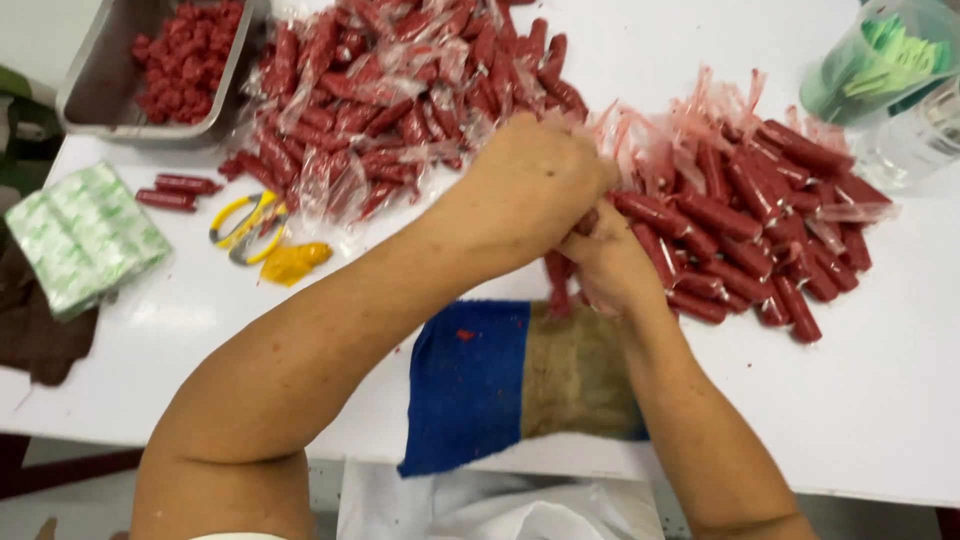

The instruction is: The person repeatedly picks up individual red sausages, wipes them with a blue and brown cloth, and places them into a pile of pre-packaged sausages on a white table. The task involves handling the sausages one by one and using the cloth to clean them before packaging.

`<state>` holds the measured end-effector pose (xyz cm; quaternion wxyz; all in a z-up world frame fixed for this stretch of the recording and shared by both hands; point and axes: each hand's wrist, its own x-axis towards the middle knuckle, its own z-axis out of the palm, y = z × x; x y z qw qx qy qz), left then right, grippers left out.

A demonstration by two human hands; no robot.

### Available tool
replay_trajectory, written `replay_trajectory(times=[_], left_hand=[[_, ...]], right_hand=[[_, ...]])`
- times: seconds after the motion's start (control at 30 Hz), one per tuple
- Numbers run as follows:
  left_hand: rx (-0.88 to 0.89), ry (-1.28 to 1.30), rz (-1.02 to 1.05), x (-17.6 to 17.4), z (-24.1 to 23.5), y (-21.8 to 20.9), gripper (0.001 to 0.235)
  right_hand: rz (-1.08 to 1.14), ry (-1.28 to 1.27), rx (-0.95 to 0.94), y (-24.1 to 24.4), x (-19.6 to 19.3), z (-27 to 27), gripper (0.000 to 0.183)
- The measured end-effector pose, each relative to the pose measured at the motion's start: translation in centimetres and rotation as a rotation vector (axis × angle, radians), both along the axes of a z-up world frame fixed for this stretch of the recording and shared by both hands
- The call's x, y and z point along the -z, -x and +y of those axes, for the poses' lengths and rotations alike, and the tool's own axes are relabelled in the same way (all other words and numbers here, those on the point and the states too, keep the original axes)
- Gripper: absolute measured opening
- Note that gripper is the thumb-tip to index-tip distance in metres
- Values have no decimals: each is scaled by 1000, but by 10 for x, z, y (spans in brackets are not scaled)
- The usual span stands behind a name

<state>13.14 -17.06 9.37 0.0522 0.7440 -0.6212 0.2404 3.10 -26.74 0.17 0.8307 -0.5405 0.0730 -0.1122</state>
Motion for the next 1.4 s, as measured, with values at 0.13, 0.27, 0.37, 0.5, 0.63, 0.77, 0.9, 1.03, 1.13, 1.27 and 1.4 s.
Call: replay_trajectory(times=[0.13, 0.27, 0.37, 0.5, 0.63, 0.77, 0.9, 1.03, 1.13, 1.27, 1.4], left_hand=[[-32, 240, 185, -11, 96, 30, 41], [-266, 580, 1348, 87, 121, 80, 81], [-276, 531, 1444, 123, 127, 104, 63], [-259, 347, 1403, 103, 155, 105, 33], [-195, 265, 1441, 93, 160, 108, 32], [-104, 328, 1557, 115, 161, 107, 24], [-45, 376, 1647, 146, 164, 106, 22], [-127, 227, 1546, 109, 173, 104, 45], [-203, 291, 1602, 81, 175, 104, 80], [-108, 100, 1505, 73, 207, 104, 54], [0, -200, 1710, 73, 245, 77, 73]], right_hand=[[-107, -397, -99, 28, -3, 41, 15], [-158, -460, -90, 26, 33, 68, 36], [-216, -341, -20, 35, 7, 68, 25], [-536, 643, 313, 66, -53, 41, 57], [-399, 2066, -206, 80, -68, 60, 54], [-594, 2086, -270, 72, -42, 61, 17], [-606, 2101, -217, 63, -10, 59, 8], [-693, 2065, -278, 48, -7, 73, 16], [-853, 2050, -307, 41, -30, 82, 15], [-972, 2128, -365, 34, -74, 48, 20], [-1084, 2066, -431, 10, -81, 49, 21]])
